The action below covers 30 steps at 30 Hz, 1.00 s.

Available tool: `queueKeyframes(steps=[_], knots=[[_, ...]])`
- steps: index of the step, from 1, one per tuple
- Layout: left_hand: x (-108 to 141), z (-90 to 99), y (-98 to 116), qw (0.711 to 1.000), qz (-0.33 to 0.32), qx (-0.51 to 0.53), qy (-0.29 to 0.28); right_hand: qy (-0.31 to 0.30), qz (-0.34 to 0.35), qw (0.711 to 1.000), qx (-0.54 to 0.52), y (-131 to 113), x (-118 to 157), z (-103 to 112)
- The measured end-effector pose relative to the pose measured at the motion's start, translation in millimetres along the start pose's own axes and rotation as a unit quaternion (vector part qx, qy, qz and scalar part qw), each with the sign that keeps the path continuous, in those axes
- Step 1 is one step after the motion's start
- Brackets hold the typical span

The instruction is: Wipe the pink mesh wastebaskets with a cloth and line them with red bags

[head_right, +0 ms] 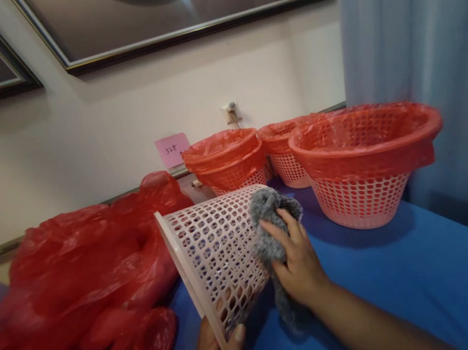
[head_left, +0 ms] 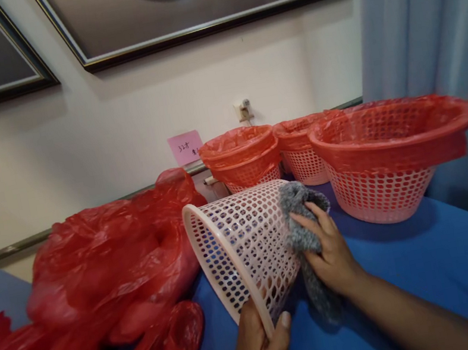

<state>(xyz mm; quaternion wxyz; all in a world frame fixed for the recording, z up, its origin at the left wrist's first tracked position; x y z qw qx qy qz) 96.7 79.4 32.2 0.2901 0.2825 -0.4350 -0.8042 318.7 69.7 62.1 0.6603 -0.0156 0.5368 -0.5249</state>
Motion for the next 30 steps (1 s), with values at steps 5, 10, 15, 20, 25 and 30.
queueKeyframes(steps=[5, 10, 15, 20, 25, 30], knots=[[-3.0, -10.7, 27.8, 0.983, -0.022, -0.162, -0.08, 0.11, -0.182, 0.974, -0.076, 88.2, -14.6, 19.1], [-10.3, -12.4, 32.2, 0.969, -0.021, -0.226, -0.098, 0.105, -0.178, 0.971, -0.125, 88.3, -16.5, 18.6], [-23.0, -23.8, 34.5, 0.976, 0.003, -0.17, -0.134, 0.006, 0.178, 0.984, -0.027, -45.5, 21.2, 7.2], [-28.0, -31.0, 43.5, 0.981, -0.007, -0.118, -0.153, -0.021, 0.266, 0.963, -0.044, -76.6, 35.4, 8.3], [-32.1, -26.1, 46.1, 0.98, 0.021, -0.126, -0.15, 0.094, -0.018, 0.995, -0.042, 9.2, -8.4, 32.5], [-33.6, -23.8, 40.9, 0.984, 0.02, -0.096, -0.146, 0.078, -0.057, 0.985, -0.143, 13.5, -6.2, 61.9]])
Point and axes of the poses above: each hand's wrist, its own x-axis away from the middle knuckle, its own z-axis out of the back of the hand, y = z × x, the point moved 8 cm from there along -x, towards the middle knuckle, and after that the axes turned 11 degrees about -y, right-handed, at the moved point
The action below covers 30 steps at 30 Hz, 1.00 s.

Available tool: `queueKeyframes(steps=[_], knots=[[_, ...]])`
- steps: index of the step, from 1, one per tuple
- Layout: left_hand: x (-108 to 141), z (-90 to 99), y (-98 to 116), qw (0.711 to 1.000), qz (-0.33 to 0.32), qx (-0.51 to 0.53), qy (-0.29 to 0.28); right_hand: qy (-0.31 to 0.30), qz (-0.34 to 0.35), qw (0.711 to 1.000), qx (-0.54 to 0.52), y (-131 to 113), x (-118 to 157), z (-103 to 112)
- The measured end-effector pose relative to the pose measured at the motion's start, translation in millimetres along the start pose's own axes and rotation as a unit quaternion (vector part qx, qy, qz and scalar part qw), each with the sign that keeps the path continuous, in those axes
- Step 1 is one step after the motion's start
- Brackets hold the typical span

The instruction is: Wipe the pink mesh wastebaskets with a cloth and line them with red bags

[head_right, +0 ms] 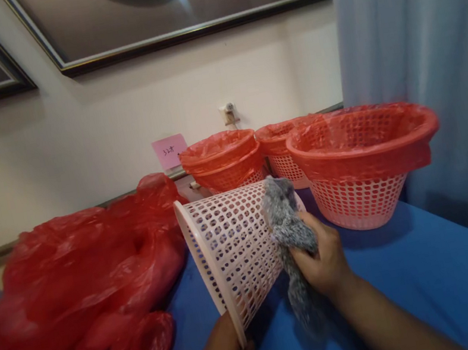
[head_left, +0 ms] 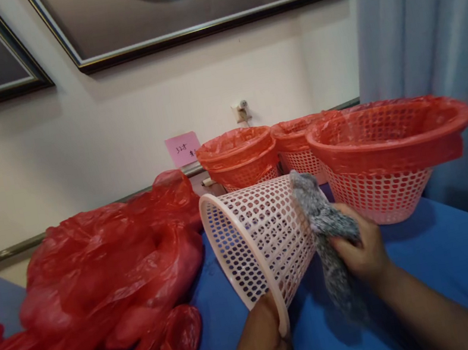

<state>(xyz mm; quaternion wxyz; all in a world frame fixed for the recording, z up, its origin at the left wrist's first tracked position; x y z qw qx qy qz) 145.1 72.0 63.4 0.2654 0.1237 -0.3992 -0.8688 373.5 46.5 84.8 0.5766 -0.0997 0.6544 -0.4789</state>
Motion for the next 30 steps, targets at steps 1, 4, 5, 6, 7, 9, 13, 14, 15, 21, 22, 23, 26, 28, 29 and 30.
queueKeyframes(steps=[1, 4, 5, 6, 7, 9, 13, 14, 15, 21, 22, 23, 26, 28, 29, 30], knots=[[-0.4, 0.4, -1.5, 1.0, -0.004, 0.004, 0.004, -0.02, 0.003, 0.999, -0.032, -6.4, 4.8, 4.6], [-1.5, 2.3, -5.7, 1.0, -0.009, 0.006, 0.019, -0.03, -0.032, 0.989, -0.142, -11.3, 17.6, 23.0], [-1.7, 2.4, -6.7, 1.0, -0.009, 0.004, 0.021, -0.03, -0.054, 0.983, -0.171, -8.6, 18.9, 26.7], [-1.8, 2.2, -7.5, 1.0, -0.009, 0.002, 0.02, -0.04, -0.074, 0.979, -0.188, -5.8, 17.9, 26.7], [-1.7, 1.8, -8.3, 1.0, -0.007, -0.001, 0.018, -0.061, -0.091, 0.975, -0.191, -3.7, 14.6, 23.3], [-1.2, 0.6, -9.8, 1.0, -0.002, -0.006, 0.013, -0.105, -0.121, 0.975, -0.156, -1.1, 2.3, 10.7], [0.0, -0.3, -11.8, 1.0, 0.014, -0.014, 0.011, -0.002, -0.149, 0.988, -0.048, -0.6, -37.6, 3.8], [0.0, -0.8, -11.7, 1.0, 0.016, -0.015, 0.008, 0.042, -0.146, 0.988, -0.03, -1.8, -47.7, 4.0], [0.0, -1.2, -11.6, 1.0, 0.017, -0.017, 0.006, 0.079, -0.138, 0.987, -0.013, -3.4, -56.6, 3.2], [1.5, 3.0, -18.5, 0.999, 0.033, -0.015, 0.027, 0.078, 0.053, 0.989, 0.112, -28.3, -63.8, -32.7], [2.0, 4.1, -20.2, 0.999, 0.037, -0.015, 0.032, 0.038, 0.089, 0.986, 0.136, -31.7, -56.3, -43.1], [2.4, 4.9, -21.1, 0.999, 0.039, -0.015, 0.035, -0.003, 0.114, 0.981, 0.159, -33.0, -47.5, -52.2], [1.7, 3.9, -18.5, 0.999, 0.027, -0.016, 0.026, -0.058, 0.124, 0.973, 0.183, -28.3, -23.1, -61.5], [0.5, 1.7, -15.4, 1.0, 0.015, -0.017, 0.018, -0.035, 0.108, 0.978, 0.175, -28.3, -10.8, -56.5], [0.0, 0.8, -14.7, 1.0, 0.013, -0.019, 0.019, -0.023, 0.11, 0.979, 0.172, -32.7, -4.4, -55.1], [-0.5, 0.0, -14.8, 0.999, 0.011, -0.023, 0.021, -0.021, 0.13, 0.977, 0.168, -41.2, 2.7, -57.0]])
Point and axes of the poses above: each hand's wrist, its own x-axis away from the middle knuckle, its own z-axis out of the back of the hand, y = z × x, the point moved 8 cm from there along -x, towards the middle knuckle, and after that the axes turned 11 degrees about -y, right-handed, at the moved point
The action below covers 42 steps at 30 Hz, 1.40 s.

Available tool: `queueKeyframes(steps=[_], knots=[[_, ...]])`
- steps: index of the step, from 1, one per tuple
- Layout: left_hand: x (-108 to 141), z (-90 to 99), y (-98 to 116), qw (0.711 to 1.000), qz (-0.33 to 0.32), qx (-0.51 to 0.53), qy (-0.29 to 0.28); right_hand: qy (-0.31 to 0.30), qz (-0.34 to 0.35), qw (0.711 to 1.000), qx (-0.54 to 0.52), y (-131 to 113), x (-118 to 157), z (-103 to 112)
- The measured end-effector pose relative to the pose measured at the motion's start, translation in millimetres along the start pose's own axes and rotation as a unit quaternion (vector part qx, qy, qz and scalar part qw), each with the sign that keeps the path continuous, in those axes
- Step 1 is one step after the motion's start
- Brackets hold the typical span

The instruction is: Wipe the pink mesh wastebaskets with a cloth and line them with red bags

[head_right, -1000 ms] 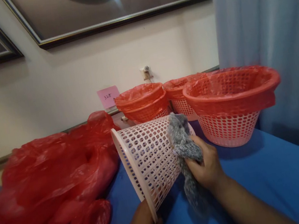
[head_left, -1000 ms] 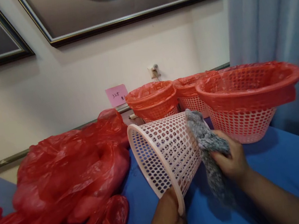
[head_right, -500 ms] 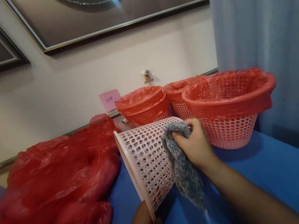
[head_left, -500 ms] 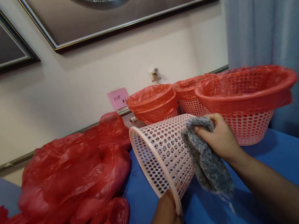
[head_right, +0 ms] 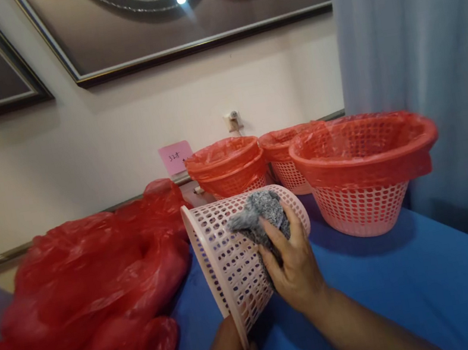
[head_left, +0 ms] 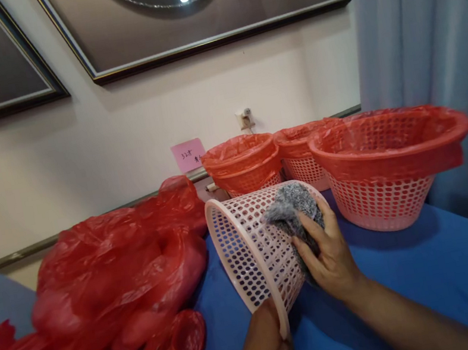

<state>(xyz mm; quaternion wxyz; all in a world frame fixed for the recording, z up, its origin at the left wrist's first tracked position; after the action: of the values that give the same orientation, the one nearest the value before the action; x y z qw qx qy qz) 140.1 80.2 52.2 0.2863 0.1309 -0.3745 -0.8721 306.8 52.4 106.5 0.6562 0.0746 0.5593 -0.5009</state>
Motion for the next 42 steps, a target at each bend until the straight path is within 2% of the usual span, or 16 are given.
queueKeyframes(steps=[4, 6, 9, 13, 15, 17, 21, 23, 25, 27, 29, 31, 33, 36, 39, 42], knots=[[-1.0, -7.5, -3.0, 1.0, -0.024, 0.011, -0.011, -0.002, 0.131, 0.991, -0.035, -53.3, 16.3, -2.2], [-0.8, -8.4, -6.1, 0.999, -0.026, 0.021, -0.01, 0.003, 0.146, 0.988, -0.042, -55.6, 17.0, -3.0], [0.1, -3.0, -11.6, 1.0, 0.008, 0.006, 0.011, 0.023, 0.08, 0.996, -0.002, -6.3, 3.0, -0.5], [-0.4, 0.3, -9.8, 1.0, 0.026, 0.013, 0.001, 0.107, -0.141, 0.984, 0.026, 101.0, -10.7, 17.9], [-1.2, 0.4, -7.3, 1.0, 0.019, 0.015, -0.003, 0.132, -0.173, 0.976, 0.023, 112.9, -8.4, 23.2], [-2.1, -0.2, -6.3, 1.0, 0.011, 0.015, -0.005, 0.122, -0.125, 0.984, 0.018, 85.5, -4.1, 21.2], [-4.1, -1.9, -8.2, 0.999, -0.009, 0.03, -0.007, 0.01, 0.1, 0.995, -0.024, -17.3, 12.1, 1.1], [-4.5, -2.3, -10.6, 0.999, -0.009, 0.029, -0.009, -0.014, 0.17, 0.985, -0.023, -38.1, 17.9, -3.5], [-3.7, -0.9, -14.7, 1.0, 0.009, 0.019, 0.0, 0.006, 0.128, 0.992, 0.007, -13.5, 11.2, -1.9], [-2.0, 0.9, -18.0, 0.999, 0.029, 0.006, 0.012, 0.046, -0.011, 0.998, 0.039, 45.0, -0.9, 4.8], [-0.8, 0.9, -17.9, 0.999, 0.03, -0.002, 0.014, 0.086, -0.142, 0.985, 0.05, 101.6, -6.4, 13.3], [-0.4, 0.6, -15.5, 1.0, 0.013, -0.008, 0.015, 0.105, -0.191, 0.975, 0.051, 126.6, -8.1, 18.4], [-1.0, 1.2, -15.6, 1.0, 0.002, -0.005, 0.021, 0.095, -0.147, 0.983, 0.054, 111.2, -9.5, 18.0], [-2.8, 1.0, -20.7, 1.0, -0.001, 0.01, 0.024, 0.034, 0.019, 0.998, 0.048, 38.5, -5.8, 9.0], [-0.7, -1.4, -25.8, 0.999, -0.012, 0.022, 0.027, -0.006, 0.146, 0.989, 0.027, -25.4, 5.3, 5.3], [10.9, 6.4, -28.4, 0.988, -0.022, 0.107, 0.108, -0.004, 0.191, 0.981, 0.031, -48.5, 10.5, 7.2]])
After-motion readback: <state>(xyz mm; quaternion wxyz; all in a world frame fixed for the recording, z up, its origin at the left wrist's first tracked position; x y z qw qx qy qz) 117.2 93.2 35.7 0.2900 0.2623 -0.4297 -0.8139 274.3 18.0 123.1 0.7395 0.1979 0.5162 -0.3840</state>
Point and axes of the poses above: each hand's wrist, its own x-axis away from the middle knuckle, its own z-axis out of the back of the hand, y = z × x, the point moved 8 cm from there along -x, towards the middle knuckle, and after that the axes turned 11 degrees about -y, right-handed, at the moved point
